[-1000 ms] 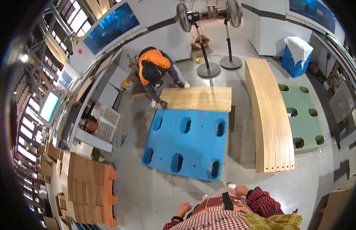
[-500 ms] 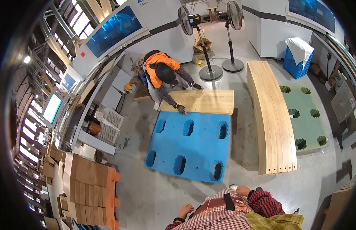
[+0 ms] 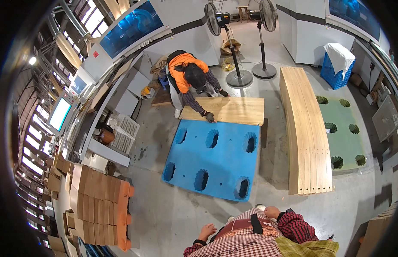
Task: Cleaning the surface of a panel processing machine using an air blower and then stacking wooden boards on a pallet.
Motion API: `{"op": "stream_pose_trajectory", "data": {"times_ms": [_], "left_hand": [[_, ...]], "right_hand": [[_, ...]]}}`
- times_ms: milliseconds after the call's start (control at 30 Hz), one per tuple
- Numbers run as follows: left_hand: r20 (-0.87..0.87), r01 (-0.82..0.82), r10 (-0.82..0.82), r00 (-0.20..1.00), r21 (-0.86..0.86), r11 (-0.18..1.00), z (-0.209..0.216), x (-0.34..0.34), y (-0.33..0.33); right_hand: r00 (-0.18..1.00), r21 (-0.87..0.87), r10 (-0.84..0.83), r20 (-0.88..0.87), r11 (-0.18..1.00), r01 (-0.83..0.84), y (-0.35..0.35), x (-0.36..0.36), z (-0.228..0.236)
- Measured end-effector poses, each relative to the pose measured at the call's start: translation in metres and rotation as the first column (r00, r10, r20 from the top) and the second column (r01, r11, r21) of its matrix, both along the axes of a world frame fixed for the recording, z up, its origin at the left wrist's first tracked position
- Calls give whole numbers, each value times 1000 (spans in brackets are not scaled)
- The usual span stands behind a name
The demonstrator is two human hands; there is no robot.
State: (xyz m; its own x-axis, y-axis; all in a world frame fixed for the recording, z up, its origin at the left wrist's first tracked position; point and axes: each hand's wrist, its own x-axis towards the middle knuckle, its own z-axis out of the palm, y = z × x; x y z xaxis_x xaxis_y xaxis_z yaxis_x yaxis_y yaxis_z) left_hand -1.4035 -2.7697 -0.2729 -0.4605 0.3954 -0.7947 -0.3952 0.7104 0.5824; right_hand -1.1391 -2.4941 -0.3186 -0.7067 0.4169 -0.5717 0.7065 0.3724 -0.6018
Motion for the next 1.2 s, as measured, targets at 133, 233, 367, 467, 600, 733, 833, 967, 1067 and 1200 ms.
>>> {"op": "stream_pose_trajectory", "data": {"times_ms": [133,233,367,467,600,733,833,967,1067,1200], "left_hand": [[12,-8,8,1000,4,1000,4,2,2],[3,-10,10,1000,6,1000,5,3,2],[-4,7,-7,1000,4,1000,5,5,1],[16,-5,5,1000,-10,1000,7,5,2],[13,17,-17,1000,-3,1000,-2,4,-2],[8,35,-35,999,-1,999,-8,5,-3],[6,30,-30,1000,2,1000,-11,5,-4],[1,3,-3,1000,13,1000,-8,6,-2],[-2,16,-16,1000,10,1000,-8,5,-2],[-6,5,-5,1000,25,1000,-6,5,-2]], "right_hand": [[1000,6,1,-16,1000,-1,0,0,2],[999,-24,10,31,1000,-9,2,-1,3],[999,25,7,-47,1000,-6,0,3,3],[997,48,36,-65,998,-33,0,4,4],[998,23,70,11,997,-70,2,2,1],[996,62,86,0,994,-86,1,4,-8],[995,100,92,-22,991,-90,0,5,-11],[996,82,86,0,993,-85,0,4,-7],[994,86,107,16,990,-108,0,3,-7],[993,77,116,-10,990,-115,1,2,-6]]}}
